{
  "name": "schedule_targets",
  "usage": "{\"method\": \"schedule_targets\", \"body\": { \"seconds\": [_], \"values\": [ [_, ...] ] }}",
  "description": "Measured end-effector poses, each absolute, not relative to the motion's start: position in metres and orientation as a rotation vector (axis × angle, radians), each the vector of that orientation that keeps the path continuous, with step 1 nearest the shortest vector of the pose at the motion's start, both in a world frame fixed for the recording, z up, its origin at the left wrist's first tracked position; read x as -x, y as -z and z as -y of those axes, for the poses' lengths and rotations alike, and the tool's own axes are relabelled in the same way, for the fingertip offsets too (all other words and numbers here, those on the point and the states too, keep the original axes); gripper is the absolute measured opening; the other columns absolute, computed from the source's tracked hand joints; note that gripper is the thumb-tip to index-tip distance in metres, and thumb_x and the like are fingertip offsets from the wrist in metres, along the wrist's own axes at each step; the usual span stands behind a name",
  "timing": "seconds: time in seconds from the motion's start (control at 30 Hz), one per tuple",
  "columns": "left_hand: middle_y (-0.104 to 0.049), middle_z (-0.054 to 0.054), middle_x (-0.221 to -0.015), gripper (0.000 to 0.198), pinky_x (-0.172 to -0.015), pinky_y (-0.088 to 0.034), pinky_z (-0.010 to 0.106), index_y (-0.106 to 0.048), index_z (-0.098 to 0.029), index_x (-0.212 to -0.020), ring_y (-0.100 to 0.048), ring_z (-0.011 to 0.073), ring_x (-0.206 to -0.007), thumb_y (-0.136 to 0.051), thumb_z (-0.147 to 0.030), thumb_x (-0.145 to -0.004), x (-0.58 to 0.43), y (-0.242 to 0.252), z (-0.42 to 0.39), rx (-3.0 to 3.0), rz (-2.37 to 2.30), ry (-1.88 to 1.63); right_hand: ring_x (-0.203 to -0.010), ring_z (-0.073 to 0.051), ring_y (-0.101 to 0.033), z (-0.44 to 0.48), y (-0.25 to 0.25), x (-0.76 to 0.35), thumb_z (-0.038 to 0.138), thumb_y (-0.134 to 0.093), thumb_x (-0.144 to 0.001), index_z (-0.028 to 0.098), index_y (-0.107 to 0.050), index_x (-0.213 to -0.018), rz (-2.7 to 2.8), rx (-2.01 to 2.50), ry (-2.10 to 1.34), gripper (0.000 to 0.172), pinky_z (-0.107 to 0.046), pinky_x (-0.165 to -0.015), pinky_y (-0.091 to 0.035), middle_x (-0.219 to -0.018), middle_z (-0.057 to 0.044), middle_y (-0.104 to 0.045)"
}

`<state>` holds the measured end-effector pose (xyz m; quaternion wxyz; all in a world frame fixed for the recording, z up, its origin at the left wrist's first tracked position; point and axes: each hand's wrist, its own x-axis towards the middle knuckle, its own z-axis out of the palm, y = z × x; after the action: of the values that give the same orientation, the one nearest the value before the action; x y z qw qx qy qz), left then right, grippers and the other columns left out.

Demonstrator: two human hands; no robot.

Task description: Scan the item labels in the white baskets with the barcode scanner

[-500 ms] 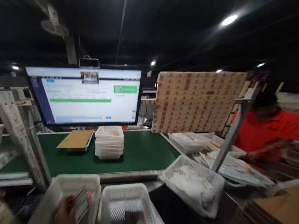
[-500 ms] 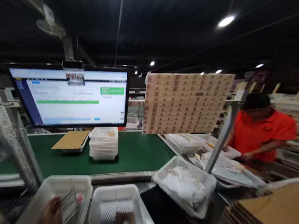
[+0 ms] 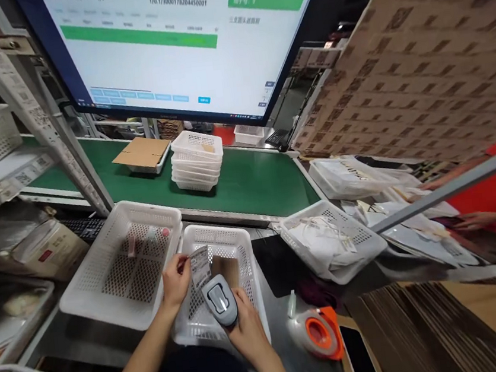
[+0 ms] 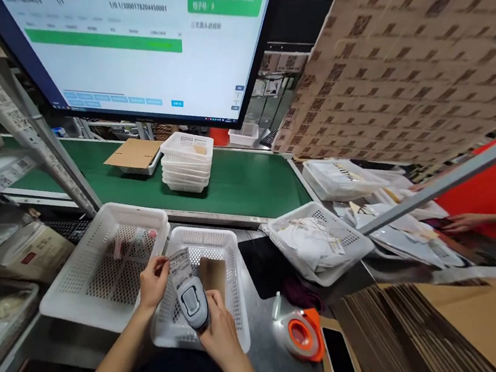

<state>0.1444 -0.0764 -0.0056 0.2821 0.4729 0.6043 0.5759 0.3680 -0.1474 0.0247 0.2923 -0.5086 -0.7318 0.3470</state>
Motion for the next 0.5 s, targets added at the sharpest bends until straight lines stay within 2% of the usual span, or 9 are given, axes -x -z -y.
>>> {"method": "schedule_targets", "body": {
  "seconds": [0.13,0.27,0.33,0.43,0.5],
  "values": [
    [-0.077,0.009,-0.089,0.023,-0.077,-0.06,0.036,-0.069,-0.02,-0.095,-0.077,0.0264,-0.085,-0.068,-0.041,-0.086,-0.154,0.032,0.067,-1.175,-1.527,-1.451,-0.104,-0.025,-0.066,0.152,-0.012,-0.375,0.01,-0.056,-0.082,0.019,-0.062,-0.118,1.911,1.406,-0.997,0.038,-0.039,-0.092,-0.055,-0.118,-0.01,-0.057],
    [-0.075,0.014,-0.119,0.03,-0.084,-0.061,0.037,-0.067,-0.019,-0.117,-0.075,0.0259,-0.102,-0.064,-0.03,-0.089,-0.135,0.049,0.046,-1.243,-1.69,-1.468,-0.1,-0.025,-0.068,0.154,0.008,-0.389,0.013,-0.057,-0.082,0.02,-0.062,-0.106,1.92,1.538,-1.028,0.026,-0.038,-0.086,-0.054,-0.111,-0.009,-0.059],
    [-0.07,0.014,-0.125,0.032,-0.086,-0.059,0.036,-0.067,-0.018,-0.122,-0.072,0.0243,-0.103,-0.061,-0.021,-0.09,-0.11,0.047,0.025,-1.25,-1.827,-1.518,-0.102,-0.027,-0.069,0.158,0.02,-0.396,0.015,-0.058,-0.081,0.022,-0.061,-0.106,1.906,1.608,-1.049,0.026,-0.04,-0.088,-0.055,-0.108,-0.008,-0.061],
    [-0.068,0.012,-0.115,0.026,-0.089,-0.055,0.037,-0.071,-0.013,-0.11,-0.067,0.0211,-0.089,-0.063,-0.008,-0.086,-0.069,0.037,-0.017,-1.248,-1.964,-1.483,-0.104,-0.032,-0.071,0.166,0.038,-0.405,0.017,-0.059,-0.079,0.023,-0.063,-0.111,1.871,1.736,-1.063,0.033,-0.045,-0.09,-0.055,-0.113,-0.011,-0.065],
    [-0.069,0.008,-0.105,0.017,-0.09,-0.055,0.039,-0.071,-0.012,-0.102,-0.066,0.0194,-0.084,-0.07,-0.009,-0.086,-0.051,0.034,-0.043,-1.261,-1.968,-1.408,-0.104,-0.032,-0.072,0.171,0.05,-0.409,0.02,-0.06,-0.079,0.023,-0.065,-0.112,1.87,1.769,-1.071,0.034,-0.043,-0.087,-0.056,-0.118,-0.012,-0.067]
  ]
}}
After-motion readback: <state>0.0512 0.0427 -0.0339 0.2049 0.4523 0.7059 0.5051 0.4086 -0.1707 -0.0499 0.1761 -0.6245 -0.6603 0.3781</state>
